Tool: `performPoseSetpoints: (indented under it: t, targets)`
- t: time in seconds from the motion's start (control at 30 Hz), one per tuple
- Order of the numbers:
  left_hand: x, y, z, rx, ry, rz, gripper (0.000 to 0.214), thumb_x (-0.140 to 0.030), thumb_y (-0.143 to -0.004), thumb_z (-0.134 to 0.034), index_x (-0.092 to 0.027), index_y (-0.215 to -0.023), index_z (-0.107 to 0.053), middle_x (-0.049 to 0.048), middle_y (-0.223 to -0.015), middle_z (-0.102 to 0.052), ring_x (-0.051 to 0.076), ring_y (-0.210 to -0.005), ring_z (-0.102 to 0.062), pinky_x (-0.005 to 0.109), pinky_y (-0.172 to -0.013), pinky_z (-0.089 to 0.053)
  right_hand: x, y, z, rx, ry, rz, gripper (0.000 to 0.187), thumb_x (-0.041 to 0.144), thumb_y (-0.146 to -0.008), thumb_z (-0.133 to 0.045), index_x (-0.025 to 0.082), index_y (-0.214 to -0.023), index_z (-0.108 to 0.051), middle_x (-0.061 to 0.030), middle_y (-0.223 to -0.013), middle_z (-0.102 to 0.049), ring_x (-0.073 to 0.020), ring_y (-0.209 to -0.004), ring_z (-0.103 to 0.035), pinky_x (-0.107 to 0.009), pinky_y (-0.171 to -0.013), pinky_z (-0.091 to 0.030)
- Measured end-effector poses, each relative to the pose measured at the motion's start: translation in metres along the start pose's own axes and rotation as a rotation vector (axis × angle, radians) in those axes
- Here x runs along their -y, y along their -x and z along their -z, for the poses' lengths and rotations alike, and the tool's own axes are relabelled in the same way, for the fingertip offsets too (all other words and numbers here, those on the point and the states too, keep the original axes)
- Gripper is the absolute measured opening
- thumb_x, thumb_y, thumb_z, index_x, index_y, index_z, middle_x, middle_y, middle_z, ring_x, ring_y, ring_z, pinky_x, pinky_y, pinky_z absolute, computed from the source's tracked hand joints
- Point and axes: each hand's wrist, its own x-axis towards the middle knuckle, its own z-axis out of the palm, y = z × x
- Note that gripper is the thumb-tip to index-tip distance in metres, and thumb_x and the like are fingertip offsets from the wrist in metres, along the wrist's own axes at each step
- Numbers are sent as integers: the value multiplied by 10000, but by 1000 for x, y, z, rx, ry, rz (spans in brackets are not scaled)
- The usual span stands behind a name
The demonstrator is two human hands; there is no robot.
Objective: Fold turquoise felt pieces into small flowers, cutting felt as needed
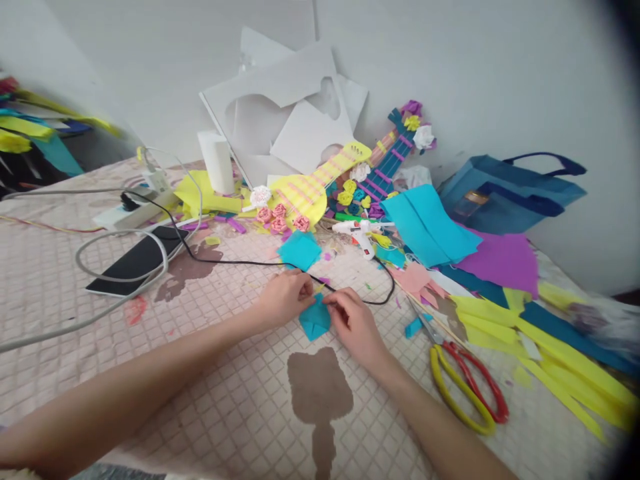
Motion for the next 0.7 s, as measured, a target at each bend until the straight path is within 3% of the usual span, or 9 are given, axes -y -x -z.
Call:
performPoseSetpoints:
  t: [0.1, 0.23, 0.47, 0.6, 0.7]
  targets:
    - [-2, 2, 1, -1, 28, -15, 23, -163, -707, -603, -185, -712, -599, 26, -753, -624, 199, -763, -577, 284, -654, -411, -4, -3, 1, -30, -80, -117, 115, 215, -873, -474, 205, -929, -573, -57, -886, -608, -190, -780, -592, -336, -703, -496]
    - [-4, 2, 3, 22, 121, -22, 34, -146, -720, -592, -171, -696, -595, 23, -732, -616, 170, -703, -567, 263, -618, -411, -5, -8, 5, 42, -175, -236, 180, 332, -881, -490, 193, -951, -580, -58, -882, -641, -178, -745, -599, -320, -678, -491]
    - [-2, 5, 2, 60, 347, 6, 86, -215, -753, -625, -159, -711, -575, -5, -632, -595, 125, -585, -543, 222, -523, -397, -4, -10, 6, 127, -254, -281, 130, 331, -813, -580, 202, -800, -568, 5, -708, -580, -150, -636, -537, -279, -601, -426]
    - [-2, 6, 3, 55, 477, 29, 200, -280, -772, -641, -143, -898, -567, 10, -700, -630, 130, -636, -596, 229, -567, -461, -1, -8, 6, 79, -361, -309, 179, 370, -810, -594, 201, -760, -560, 28, -644, -504, -123, -574, -458, -252, -531, -360]
    - [0, 7, 8, 149, 667, 40, 365, -340, -754, -672, -137, -1030, -546, 43, -813, -669, 161, -758, -647, 269, -662, -511, 5, -7, 7, 18, -538, -438, 226, 415, -784, -629, 206, -756, -546, 51, -598, -449, -95, -499, -377, -229, -449, -282]
